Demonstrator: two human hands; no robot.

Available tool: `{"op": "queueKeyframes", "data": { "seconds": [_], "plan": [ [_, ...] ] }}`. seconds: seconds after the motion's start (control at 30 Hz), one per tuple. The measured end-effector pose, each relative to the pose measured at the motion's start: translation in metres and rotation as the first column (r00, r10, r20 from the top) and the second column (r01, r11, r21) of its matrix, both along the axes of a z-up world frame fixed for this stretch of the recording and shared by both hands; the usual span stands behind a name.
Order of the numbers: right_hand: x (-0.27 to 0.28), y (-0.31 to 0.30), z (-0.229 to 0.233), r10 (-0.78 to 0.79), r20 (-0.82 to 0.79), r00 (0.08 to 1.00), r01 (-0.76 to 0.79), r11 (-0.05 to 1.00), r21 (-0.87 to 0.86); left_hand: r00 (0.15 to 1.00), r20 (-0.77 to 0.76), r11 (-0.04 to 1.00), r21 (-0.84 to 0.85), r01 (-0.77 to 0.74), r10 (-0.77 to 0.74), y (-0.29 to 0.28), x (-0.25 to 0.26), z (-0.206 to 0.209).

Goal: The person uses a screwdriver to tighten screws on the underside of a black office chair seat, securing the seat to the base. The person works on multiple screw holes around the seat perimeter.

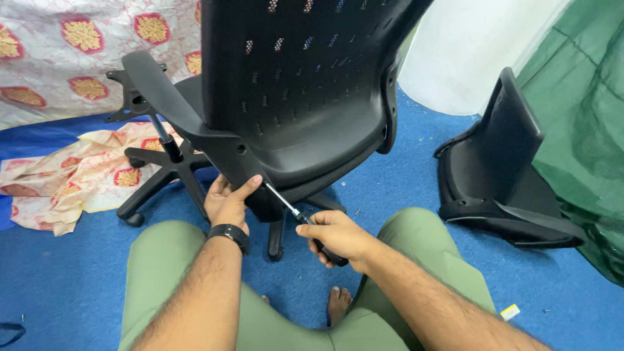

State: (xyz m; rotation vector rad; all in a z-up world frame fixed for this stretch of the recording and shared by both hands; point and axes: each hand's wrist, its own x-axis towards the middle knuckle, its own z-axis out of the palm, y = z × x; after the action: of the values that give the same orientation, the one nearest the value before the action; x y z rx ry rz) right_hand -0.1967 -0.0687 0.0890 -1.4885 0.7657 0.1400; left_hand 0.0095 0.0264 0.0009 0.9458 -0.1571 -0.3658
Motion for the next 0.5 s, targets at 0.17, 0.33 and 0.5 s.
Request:
{"op": "queueKeyframes", "data": {
  "seconds": [0.17,0.33,0.5],
  "plan": [
    [-0.003,-0.013,-0.008,-0.103,0.058,0.993,0.107,0.992,-0.062,0.995,0.077,0.997,-0.042,-0.065,0.068,0.009,0.02,-0.004],
    [-0.002,-0.023,-0.016,-0.233,0.121,0.965,0.228,0.972,0.051,0.892,0.068,0.886,0.102,-0.452,0.447,0.012,0.05,-0.017],
    [-0.003,-0.029,-0.021,-0.377,0.101,0.921,0.357,0.919,0.167,0.718,0.318,0.617,0.368,-0.695,0.619,0.0,0.076,-0.027]
  ]
}}
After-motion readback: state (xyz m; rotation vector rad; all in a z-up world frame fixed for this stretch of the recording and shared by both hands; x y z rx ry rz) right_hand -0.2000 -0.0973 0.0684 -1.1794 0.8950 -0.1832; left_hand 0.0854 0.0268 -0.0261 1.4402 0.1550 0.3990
